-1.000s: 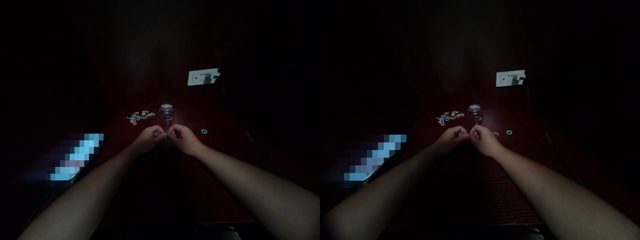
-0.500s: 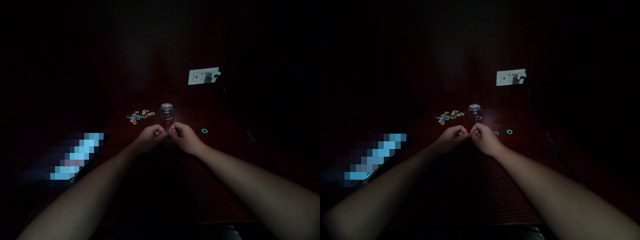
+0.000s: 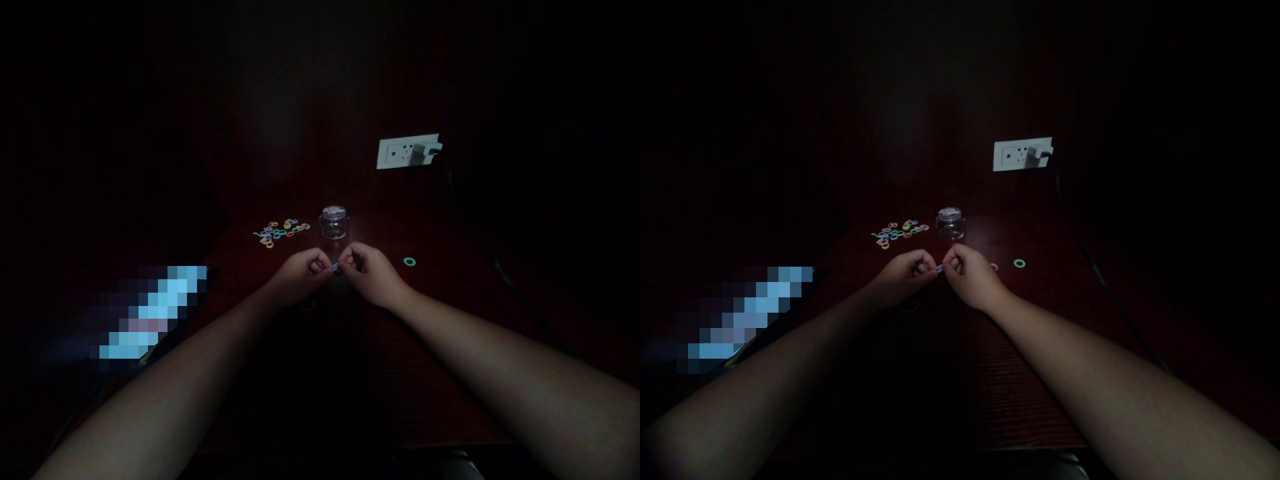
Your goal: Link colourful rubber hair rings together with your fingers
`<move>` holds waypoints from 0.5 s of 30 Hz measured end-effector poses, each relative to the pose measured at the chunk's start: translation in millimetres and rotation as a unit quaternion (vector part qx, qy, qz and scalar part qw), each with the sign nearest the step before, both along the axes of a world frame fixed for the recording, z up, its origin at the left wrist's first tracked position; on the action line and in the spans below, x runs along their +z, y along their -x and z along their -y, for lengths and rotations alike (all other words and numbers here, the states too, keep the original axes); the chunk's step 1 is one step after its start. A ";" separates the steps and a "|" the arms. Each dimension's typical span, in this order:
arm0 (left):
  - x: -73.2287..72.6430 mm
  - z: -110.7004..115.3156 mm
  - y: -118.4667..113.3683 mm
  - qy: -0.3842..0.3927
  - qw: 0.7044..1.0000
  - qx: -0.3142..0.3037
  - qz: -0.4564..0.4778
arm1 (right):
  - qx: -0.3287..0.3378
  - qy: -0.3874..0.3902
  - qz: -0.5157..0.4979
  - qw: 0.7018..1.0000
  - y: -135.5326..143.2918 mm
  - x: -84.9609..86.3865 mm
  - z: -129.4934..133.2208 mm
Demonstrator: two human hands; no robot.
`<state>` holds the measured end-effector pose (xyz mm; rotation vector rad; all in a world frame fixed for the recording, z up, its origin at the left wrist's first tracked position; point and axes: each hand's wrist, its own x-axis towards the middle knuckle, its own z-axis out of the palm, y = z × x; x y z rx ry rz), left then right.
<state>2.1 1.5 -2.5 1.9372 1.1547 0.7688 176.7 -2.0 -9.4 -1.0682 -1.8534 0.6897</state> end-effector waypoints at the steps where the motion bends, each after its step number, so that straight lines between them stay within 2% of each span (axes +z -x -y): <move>1: -0.1 0.0 0.4 -0.001 1.000 -0.004 0.001 | 0.002 0.000 0.003 1.000 0.0 -0.1 0.0; 15: 0.4 -0.1 0.4 -0.023 1.000 0.004 0.004 | 0.020 0.015 0.002 1.000 2.7 -1.1 1.4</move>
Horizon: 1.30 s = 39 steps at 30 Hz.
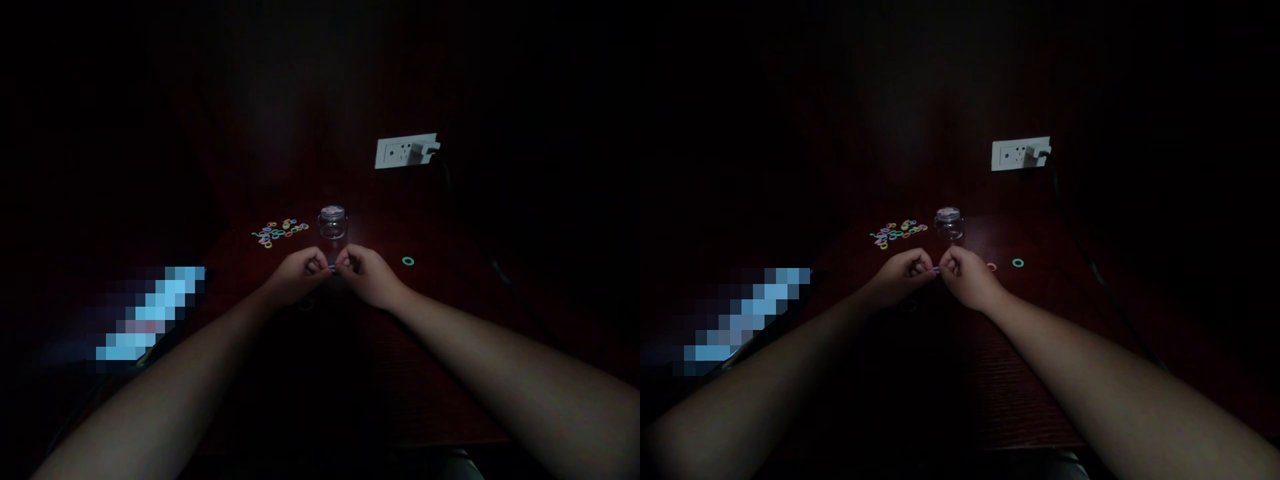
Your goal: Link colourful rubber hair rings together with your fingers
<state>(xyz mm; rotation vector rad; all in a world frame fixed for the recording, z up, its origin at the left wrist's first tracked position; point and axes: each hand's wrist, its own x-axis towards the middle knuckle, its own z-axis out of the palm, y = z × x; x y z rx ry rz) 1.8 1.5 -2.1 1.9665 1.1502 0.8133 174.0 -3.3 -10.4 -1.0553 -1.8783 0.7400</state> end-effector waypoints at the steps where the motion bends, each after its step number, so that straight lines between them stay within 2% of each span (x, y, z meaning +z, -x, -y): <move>1: 0.0 0.1 0.0 0.000 1.000 0.001 0.003 | 0.000 0.002 -0.001 1.000 0.0 -0.1 0.1; 11: 1.1 1.7 -0.6 -0.012 1.000 0.026 0.001 | -0.005 -0.004 0.004 1.000 -0.9 2.0 1.2; 33: 2.2 1.4 -1.1 0.008 1.000 -0.010 0.008 | 0.013 0.005 0.043 0.999 0.4 2.4 6.4; 39: 1.0 0.7 -1.8 0.005 1.000 -0.021 0.010 | 0.024 0.006 0.023 0.999 0.5 1.9 4.9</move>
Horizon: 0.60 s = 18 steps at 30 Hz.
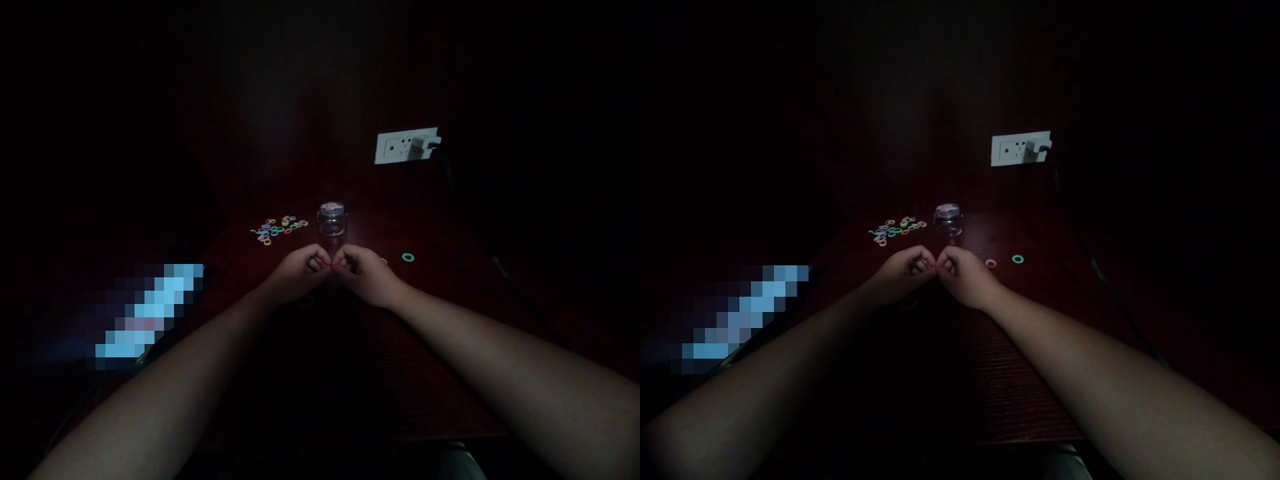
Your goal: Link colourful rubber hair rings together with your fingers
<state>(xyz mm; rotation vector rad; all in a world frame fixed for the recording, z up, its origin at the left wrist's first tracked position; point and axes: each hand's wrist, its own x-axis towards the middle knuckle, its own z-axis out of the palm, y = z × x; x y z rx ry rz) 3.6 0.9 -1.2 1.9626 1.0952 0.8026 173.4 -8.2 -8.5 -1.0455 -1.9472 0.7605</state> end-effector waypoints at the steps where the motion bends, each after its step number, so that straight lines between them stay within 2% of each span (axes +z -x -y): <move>1: -0.6 -0.1 0.1 0.000 1.000 -0.003 0.000 | -0.005 -0.003 -0.001 1.000 0.0 0.3 0.1; 11: -1.3 0.9 -0.3 0.021 1.000 -0.011 0.000 | -0.020 -0.014 -0.010 1.000 0.8 4.8 3.8; 18: -1.3 0.6 0.3 0.039 0.999 -0.010 -0.026 | 0.036 0.024 -0.032 0.999 0.6 -2.8 0.9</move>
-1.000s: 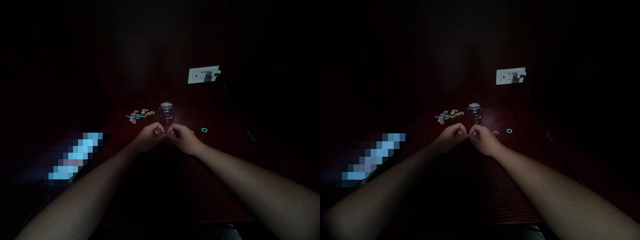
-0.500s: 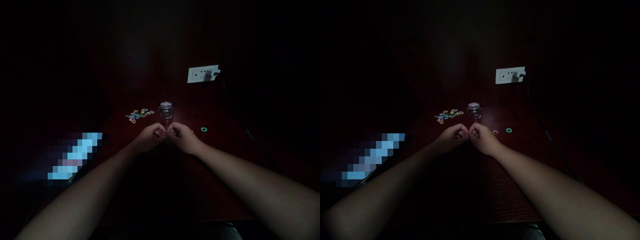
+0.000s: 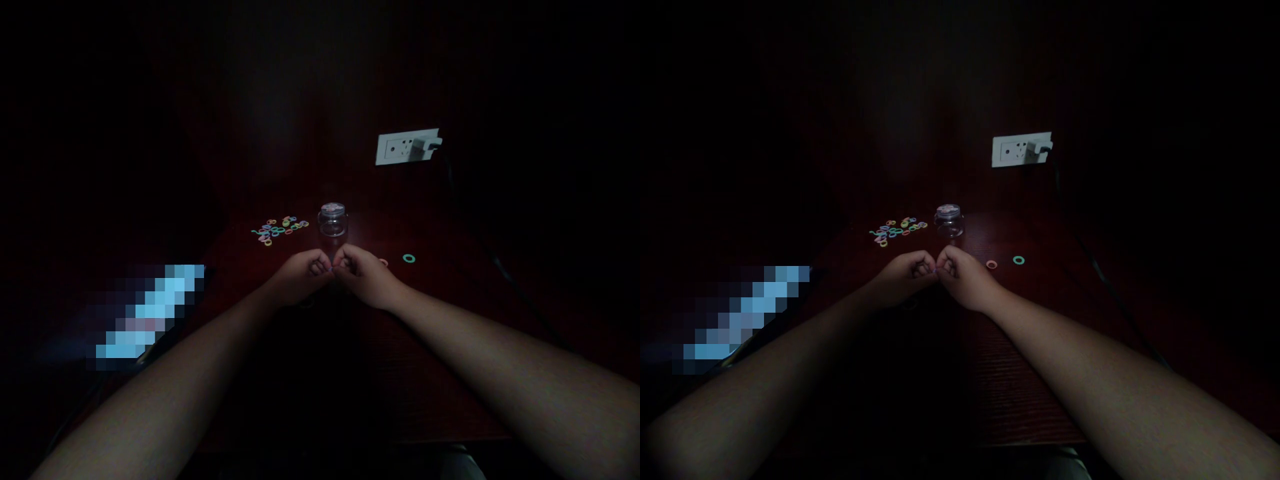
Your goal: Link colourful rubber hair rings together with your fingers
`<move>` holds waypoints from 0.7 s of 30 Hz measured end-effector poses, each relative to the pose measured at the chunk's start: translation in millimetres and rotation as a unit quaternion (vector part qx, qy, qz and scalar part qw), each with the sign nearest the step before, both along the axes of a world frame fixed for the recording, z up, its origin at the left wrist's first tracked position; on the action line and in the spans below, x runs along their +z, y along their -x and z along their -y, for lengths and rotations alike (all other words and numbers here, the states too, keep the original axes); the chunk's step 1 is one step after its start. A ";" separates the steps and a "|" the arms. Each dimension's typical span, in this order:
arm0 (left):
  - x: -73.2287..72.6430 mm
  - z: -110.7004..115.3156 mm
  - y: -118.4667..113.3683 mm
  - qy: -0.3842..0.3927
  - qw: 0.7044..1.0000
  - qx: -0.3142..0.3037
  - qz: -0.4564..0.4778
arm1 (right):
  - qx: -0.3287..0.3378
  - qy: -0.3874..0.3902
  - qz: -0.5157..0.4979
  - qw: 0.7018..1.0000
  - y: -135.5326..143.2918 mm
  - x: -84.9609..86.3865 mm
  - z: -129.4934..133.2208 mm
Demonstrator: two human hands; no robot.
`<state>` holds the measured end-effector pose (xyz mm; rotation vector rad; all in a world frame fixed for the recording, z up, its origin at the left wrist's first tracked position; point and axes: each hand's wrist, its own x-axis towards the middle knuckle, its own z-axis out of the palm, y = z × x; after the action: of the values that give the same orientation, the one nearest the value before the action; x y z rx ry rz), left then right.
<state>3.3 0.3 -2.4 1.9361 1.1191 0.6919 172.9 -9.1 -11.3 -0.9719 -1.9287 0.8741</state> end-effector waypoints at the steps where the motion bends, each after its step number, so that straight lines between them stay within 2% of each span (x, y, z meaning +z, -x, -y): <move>1: 0.1 0.0 0.0 0.000 1.000 -0.002 0.004 | 0.008 0.007 -0.003 1.000 -0.1 -1.0 -0.2; 8: 3.1 0.6 -0.1 -0.002 1.000 0.005 0.021 | 0.009 0.021 -0.018 1.000 -0.2 -1.6 0.5; 21: 4.1 1.7 2.9 -0.021 0.998 0.000 -0.065 | 0.038 0.026 0.008 0.999 -0.5 -1.9 -1.3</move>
<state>0.4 -1.4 1.7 2.0404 1.1928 0.6010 173.4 -7.7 -13.2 -0.9439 -1.9750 0.9677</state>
